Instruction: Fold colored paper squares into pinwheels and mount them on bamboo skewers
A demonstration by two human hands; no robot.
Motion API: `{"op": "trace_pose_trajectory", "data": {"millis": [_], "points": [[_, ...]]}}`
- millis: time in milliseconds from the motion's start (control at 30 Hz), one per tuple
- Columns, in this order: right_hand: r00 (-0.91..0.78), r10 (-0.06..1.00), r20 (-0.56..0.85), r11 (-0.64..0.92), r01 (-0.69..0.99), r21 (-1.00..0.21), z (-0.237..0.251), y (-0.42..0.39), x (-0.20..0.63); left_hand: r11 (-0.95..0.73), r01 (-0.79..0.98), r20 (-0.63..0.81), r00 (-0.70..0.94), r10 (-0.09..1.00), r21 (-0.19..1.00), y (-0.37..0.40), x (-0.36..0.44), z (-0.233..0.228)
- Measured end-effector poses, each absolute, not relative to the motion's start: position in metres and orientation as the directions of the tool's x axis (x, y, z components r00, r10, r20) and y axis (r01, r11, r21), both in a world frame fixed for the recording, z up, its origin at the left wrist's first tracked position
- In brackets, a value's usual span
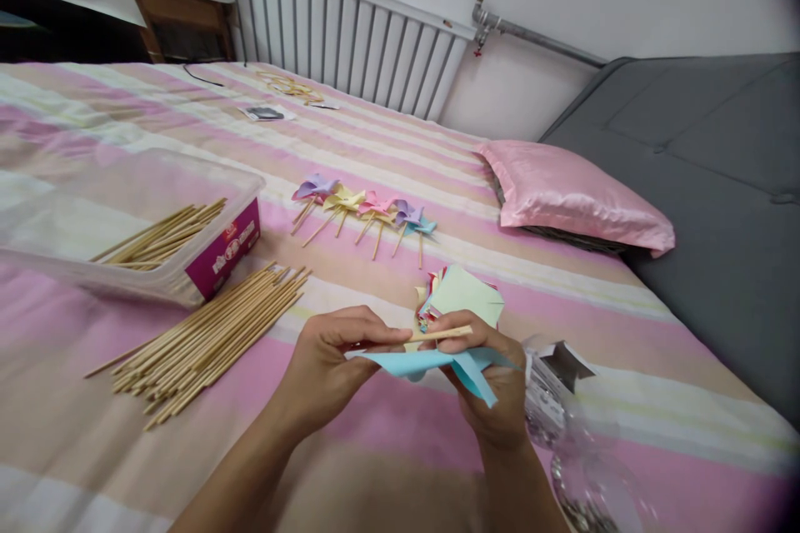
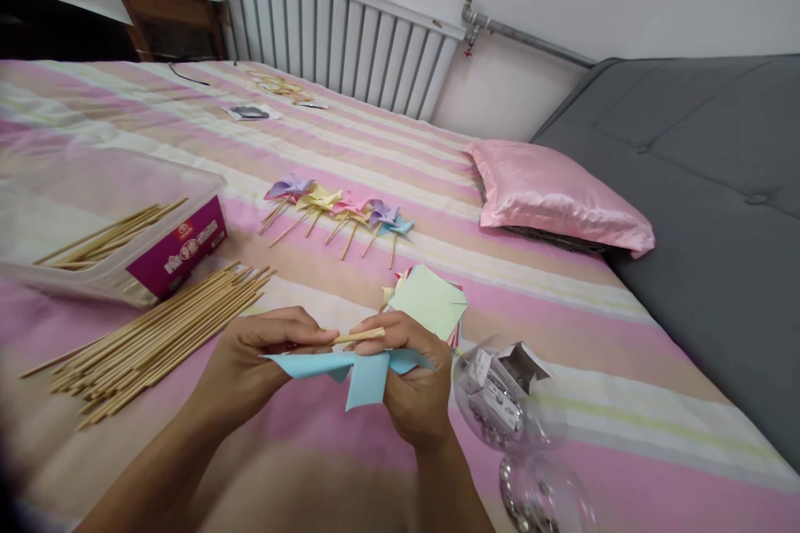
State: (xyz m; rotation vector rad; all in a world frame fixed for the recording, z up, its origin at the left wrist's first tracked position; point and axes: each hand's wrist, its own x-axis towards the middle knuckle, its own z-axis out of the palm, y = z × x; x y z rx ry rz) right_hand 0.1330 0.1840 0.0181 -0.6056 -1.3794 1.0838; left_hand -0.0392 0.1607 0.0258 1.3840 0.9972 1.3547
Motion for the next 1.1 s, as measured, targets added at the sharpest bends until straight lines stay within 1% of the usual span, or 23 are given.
{"op": "trace_pose_trajectory", "data": {"millis": [333,567,967,1100], "points": [[-0.159,0.868,0.471,0.412,-0.300,-0.860,0.0212,0.1824,0.1306,-0.232,-0.057,0.235,0.058,0.970,0.971,0.1609,-0.0369,0.0278],[-0.182,0.855,0.486,0.408,-0.345,-0.846,0.0234,0.1819,0.1295,-0.256,-0.046,0.259,0.071,0.963,0.966,0.1614,-0.0374,0.0253],[-0.157,0.864,0.477,0.418,-0.303,-0.856,0.0215,0.1828,0.1298,-0.294,-0.045,0.296,0.064,0.953,0.955,0.1614,-0.0371,0.0254],[-0.170,0.860,0.482,0.415,-0.318,-0.852,0.0209,0.1824,0.1300,-0.311,-0.046,0.314,0.055,0.948,0.949,0.1617,-0.0374,0.0253]]}}
